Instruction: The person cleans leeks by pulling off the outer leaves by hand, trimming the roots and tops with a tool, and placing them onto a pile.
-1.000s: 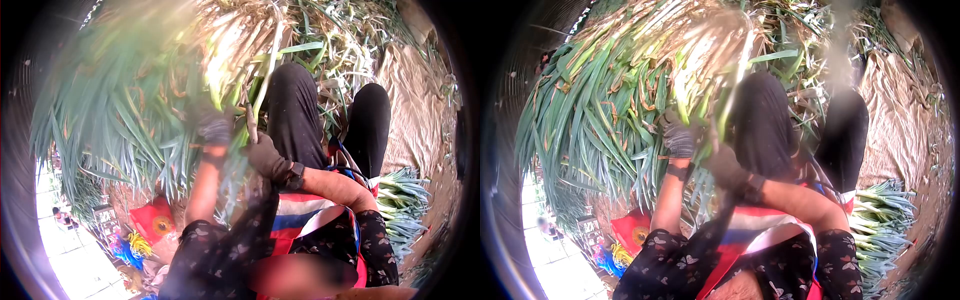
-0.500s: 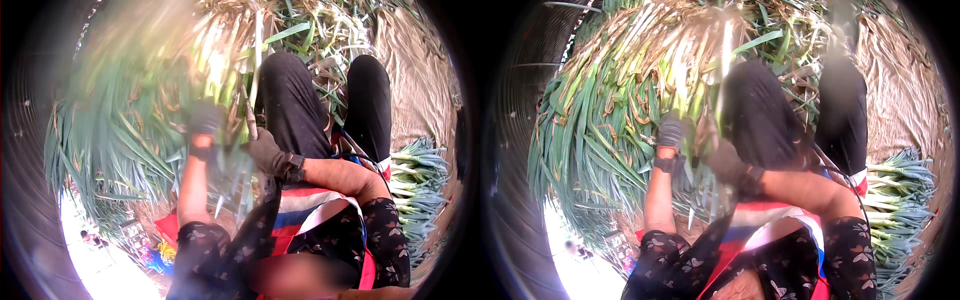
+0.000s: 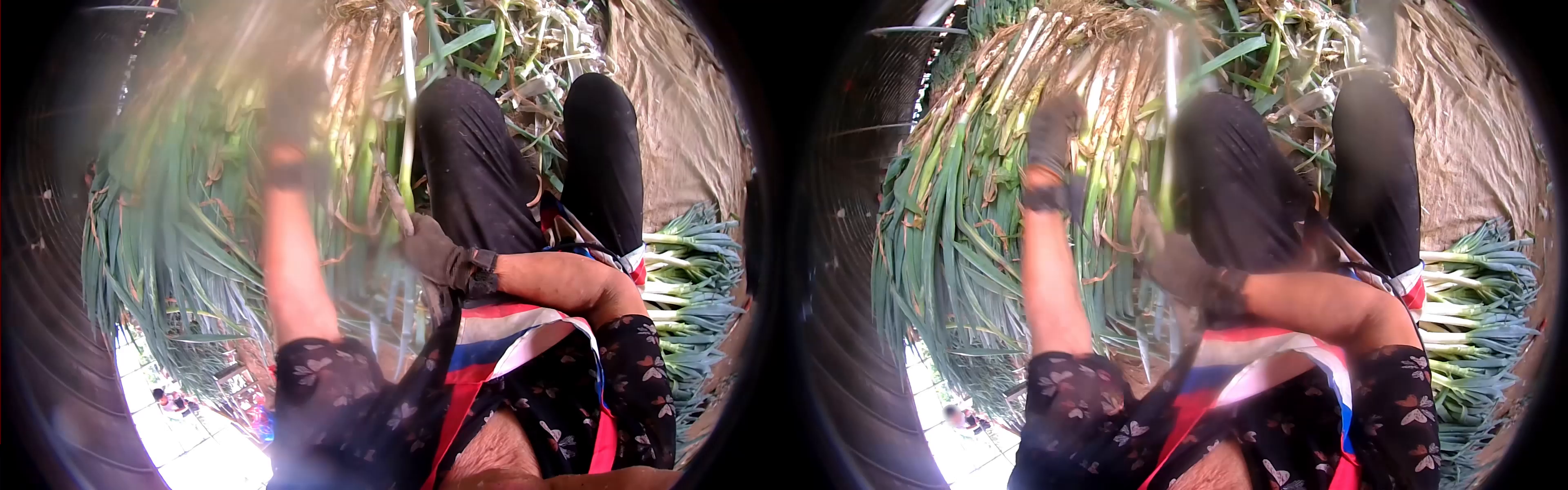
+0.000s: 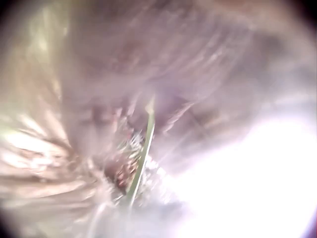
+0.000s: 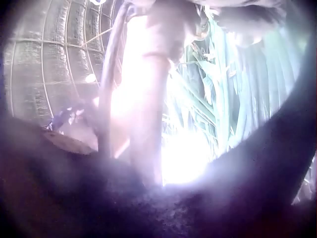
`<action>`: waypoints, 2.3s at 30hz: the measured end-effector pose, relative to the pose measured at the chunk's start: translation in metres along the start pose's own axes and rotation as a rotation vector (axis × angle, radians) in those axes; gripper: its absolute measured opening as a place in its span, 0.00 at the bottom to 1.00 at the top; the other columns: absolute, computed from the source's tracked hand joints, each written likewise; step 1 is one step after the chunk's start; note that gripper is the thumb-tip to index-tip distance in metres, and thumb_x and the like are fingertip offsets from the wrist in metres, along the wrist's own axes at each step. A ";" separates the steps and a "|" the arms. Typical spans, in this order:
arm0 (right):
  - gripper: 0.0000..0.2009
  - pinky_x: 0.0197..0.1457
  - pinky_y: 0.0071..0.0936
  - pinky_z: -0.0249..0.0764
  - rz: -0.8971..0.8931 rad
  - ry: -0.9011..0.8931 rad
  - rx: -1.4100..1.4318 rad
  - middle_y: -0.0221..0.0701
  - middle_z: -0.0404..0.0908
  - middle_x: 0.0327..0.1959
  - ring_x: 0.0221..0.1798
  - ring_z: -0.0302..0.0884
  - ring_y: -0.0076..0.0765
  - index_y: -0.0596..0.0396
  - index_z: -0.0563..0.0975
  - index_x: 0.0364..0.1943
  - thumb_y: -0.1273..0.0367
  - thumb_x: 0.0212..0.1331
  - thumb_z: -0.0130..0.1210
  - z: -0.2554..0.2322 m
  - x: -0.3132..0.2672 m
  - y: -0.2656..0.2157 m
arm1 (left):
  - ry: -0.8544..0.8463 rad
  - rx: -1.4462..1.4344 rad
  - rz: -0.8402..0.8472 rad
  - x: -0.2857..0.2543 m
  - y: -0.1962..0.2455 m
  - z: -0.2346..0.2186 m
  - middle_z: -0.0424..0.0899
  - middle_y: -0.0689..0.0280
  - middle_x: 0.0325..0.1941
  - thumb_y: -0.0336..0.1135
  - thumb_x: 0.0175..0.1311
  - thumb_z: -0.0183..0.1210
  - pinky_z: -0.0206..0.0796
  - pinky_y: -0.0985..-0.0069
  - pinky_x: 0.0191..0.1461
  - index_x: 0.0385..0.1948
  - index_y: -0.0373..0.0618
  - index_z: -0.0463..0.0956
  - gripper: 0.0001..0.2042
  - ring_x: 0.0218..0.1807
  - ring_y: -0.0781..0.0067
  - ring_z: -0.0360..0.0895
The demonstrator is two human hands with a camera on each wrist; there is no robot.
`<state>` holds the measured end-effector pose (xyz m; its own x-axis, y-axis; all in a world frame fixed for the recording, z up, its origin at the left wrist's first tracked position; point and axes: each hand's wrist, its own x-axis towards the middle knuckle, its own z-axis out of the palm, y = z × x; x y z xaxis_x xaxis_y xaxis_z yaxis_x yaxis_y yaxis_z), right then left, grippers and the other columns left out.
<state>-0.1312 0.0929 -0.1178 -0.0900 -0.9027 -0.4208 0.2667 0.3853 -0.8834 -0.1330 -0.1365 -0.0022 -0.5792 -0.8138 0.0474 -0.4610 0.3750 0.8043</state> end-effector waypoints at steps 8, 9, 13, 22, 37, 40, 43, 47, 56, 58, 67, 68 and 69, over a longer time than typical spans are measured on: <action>0.15 0.38 0.33 0.72 0.122 0.019 0.012 0.36 0.77 0.27 0.32 0.76 0.34 0.64 0.74 0.37 0.70 0.46 0.62 -0.003 -0.005 -0.019 | 0.078 0.949 0.156 -0.127 -0.134 0.057 0.78 0.51 0.49 0.41 0.58 0.57 0.68 0.62 0.55 0.46 0.40 0.71 0.18 0.51 0.50 0.75; 0.15 0.38 0.33 0.72 0.137 0.018 0.027 0.36 0.77 0.27 0.32 0.76 0.34 0.64 0.74 0.37 0.71 0.46 0.62 -0.003 -0.005 -0.021 | 0.091 0.982 0.154 -0.125 -0.136 0.061 0.76 0.51 0.51 0.41 0.58 0.57 0.66 0.64 0.56 0.47 0.38 0.71 0.19 0.52 0.51 0.74; 0.15 0.37 0.31 0.72 0.122 0.037 0.032 0.35 0.77 0.28 0.32 0.75 0.31 0.63 0.74 0.37 0.71 0.45 0.62 0.003 0.007 -0.005 | -0.061 1.164 -0.026 -0.097 -0.137 0.067 0.73 0.49 0.58 0.44 0.54 0.60 0.62 0.64 0.61 0.51 0.35 0.70 0.26 0.58 0.48 0.70; 0.12 0.34 0.26 0.71 0.031 0.124 0.210 0.29 0.76 0.28 0.30 0.73 0.27 0.61 0.75 0.38 0.74 0.47 0.59 -0.007 -0.001 -0.032 | -0.196 0.726 -0.262 -0.100 -0.111 0.030 0.81 0.50 0.33 0.40 0.48 0.66 0.71 0.61 0.41 0.34 0.38 0.80 0.16 0.34 0.52 0.79; 0.19 0.39 0.29 0.73 -0.015 0.115 -0.028 0.32 0.77 0.30 0.32 0.74 0.29 0.59 0.74 0.42 0.67 0.47 0.65 0.012 -0.013 -0.023 | -0.079 0.481 -0.391 -0.064 -0.134 0.051 0.84 0.55 0.28 0.51 0.49 0.65 0.72 0.63 0.37 0.34 0.42 0.83 0.20 0.30 0.53 0.82; 0.18 0.39 0.28 0.73 0.011 0.117 0.065 0.32 0.77 0.30 0.32 0.74 0.28 0.60 0.74 0.41 0.66 0.48 0.66 0.006 0.002 -0.021 | -0.174 0.622 -0.380 -0.071 -0.100 0.048 0.83 0.56 0.26 0.47 0.52 0.65 0.72 0.64 0.32 0.31 0.41 0.83 0.16 0.27 0.56 0.81; 0.18 0.39 0.27 0.73 -0.043 0.189 0.038 0.32 0.78 0.30 0.33 0.75 0.27 0.60 0.74 0.41 0.67 0.48 0.65 0.005 0.003 -0.019 | -0.121 0.719 -0.278 -0.096 -0.098 0.042 0.82 0.52 0.27 0.45 0.54 0.63 0.72 0.60 0.33 0.34 0.40 0.81 0.16 0.30 0.50 0.80; 0.16 0.40 0.28 0.73 0.034 0.201 0.037 0.32 0.78 0.31 0.33 0.75 0.26 0.60 0.74 0.42 0.70 0.49 0.64 0.009 0.007 -0.001 | 0.059 0.651 -0.219 -0.129 -0.091 0.044 0.81 0.51 0.29 0.45 0.52 0.64 0.71 0.58 0.35 0.36 0.43 0.79 0.16 0.33 0.48 0.80; 0.42 0.50 0.48 0.70 -0.128 0.100 -0.117 0.57 0.74 0.46 0.48 0.75 0.61 0.42 0.48 0.73 0.70 0.52 0.55 0.006 0.012 -0.007 | -0.052 1.154 0.048 -0.188 -0.117 0.036 0.79 0.53 0.26 0.47 0.51 0.65 0.70 0.56 0.35 0.31 0.43 0.78 0.16 0.32 0.48 0.79; 0.42 0.50 0.48 0.70 -0.076 0.100 -0.136 0.57 0.74 0.44 0.47 0.74 0.61 0.42 0.48 0.73 0.71 0.51 0.55 0.002 0.017 -0.013 | 0.028 1.091 0.015 -0.204 -0.129 0.030 0.78 0.53 0.24 0.47 0.51 0.65 0.70 0.56 0.33 0.30 0.44 0.77 0.16 0.29 0.48 0.78; 0.12 0.37 0.29 0.72 -0.194 0.221 -0.126 0.30 0.75 0.26 0.31 0.73 0.27 0.59 0.72 0.36 0.72 0.48 0.59 0.005 0.036 0.008 | -0.139 0.746 -0.266 -0.255 -0.104 0.008 0.81 0.52 0.31 0.47 0.51 0.64 0.72 0.62 0.39 0.32 0.39 0.78 0.18 0.35 0.53 0.80; 0.11 0.36 0.29 0.72 -0.161 0.229 -0.095 0.30 0.74 0.26 0.30 0.73 0.27 0.59 0.72 0.36 0.72 0.48 0.59 0.006 0.042 0.010 | -0.160 0.625 -0.328 -0.261 -0.092 0.004 0.81 0.53 0.32 0.46 0.52 0.64 0.73 0.64 0.40 0.34 0.37 0.78 0.18 0.35 0.55 0.81; 0.11 0.36 0.29 0.72 -0.150 0.233 -0.090 0.30 0.74 0.26 0.30 0.73 0.27 0.59 0.72 0.35 0.72 0.48 0.59 0.007 0.043 0.014 | -0.189 0.555 -0.320 -0.270 -0.095 0.001 0.82 0.54 0.33 0.44 0.52 0.64 0.73 0.65 0.40 0.38 0.38 0.78 0.18 0.34 0.58 0.81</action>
<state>-0.1250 0.0577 -0.1470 -0.3424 -0.8865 -0.3113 0.1489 0.2760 -0.9496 0.0671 0.0481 -0.0920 -0.4411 -0.8500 -0.2881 -0.8780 0.3422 0.3347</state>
